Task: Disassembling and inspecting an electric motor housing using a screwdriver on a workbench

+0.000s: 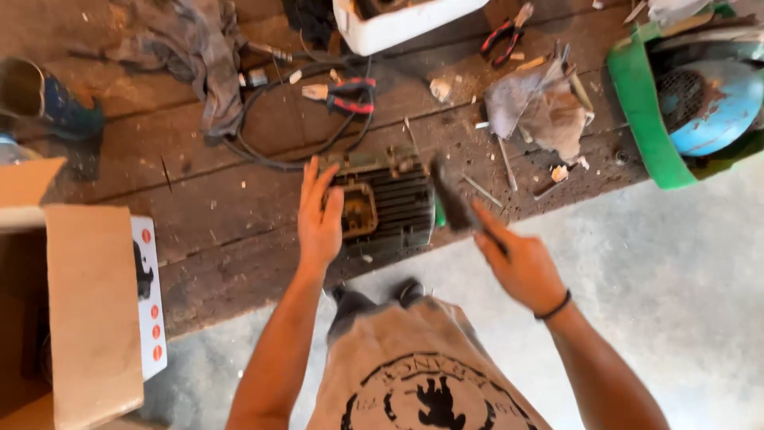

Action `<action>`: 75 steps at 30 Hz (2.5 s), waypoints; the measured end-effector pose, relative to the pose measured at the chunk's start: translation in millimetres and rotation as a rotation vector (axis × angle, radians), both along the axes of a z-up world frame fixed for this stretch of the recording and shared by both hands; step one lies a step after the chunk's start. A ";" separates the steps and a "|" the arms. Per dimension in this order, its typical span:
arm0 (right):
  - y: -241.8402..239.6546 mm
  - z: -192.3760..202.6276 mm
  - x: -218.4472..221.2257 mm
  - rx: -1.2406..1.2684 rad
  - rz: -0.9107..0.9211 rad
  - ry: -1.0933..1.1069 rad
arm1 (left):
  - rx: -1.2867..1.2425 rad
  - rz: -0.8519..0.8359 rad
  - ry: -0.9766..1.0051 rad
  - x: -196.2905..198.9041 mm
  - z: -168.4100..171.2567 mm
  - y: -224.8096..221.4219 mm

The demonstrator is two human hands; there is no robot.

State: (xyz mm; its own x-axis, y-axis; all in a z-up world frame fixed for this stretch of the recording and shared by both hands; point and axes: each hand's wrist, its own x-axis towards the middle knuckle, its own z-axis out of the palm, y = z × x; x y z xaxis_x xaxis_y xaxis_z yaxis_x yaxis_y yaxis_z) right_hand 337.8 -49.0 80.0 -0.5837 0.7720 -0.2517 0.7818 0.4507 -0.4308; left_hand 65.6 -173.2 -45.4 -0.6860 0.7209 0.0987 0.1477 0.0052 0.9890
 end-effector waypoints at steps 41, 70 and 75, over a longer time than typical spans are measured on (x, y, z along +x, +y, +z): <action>19.0 -23.9 -141.5 0.151 0.228 -0.208 | -0.144 -0.014 0.447 -46.6 5.6 56.0; -4.2 -29.1 -39.4 0.106 0.265 -0.235 | -0.097 -0.030 0.440 -53.3 3.1 74.1; -10.7 1.3 -60.7 0.006 0.214 -0.301 | -0.028 -0.072 0.490 -56.3 -21.0 85.7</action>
State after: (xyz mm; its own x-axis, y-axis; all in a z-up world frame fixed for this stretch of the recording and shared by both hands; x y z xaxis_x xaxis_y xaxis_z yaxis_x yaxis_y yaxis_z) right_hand 277.2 -59.6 81.3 -0.6327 0.6425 -0.4322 0.7609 0.6197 -0.1926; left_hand 9.3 -87.6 -66.4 -0.5123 0.7716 0.3771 0.5960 0.0033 0.8029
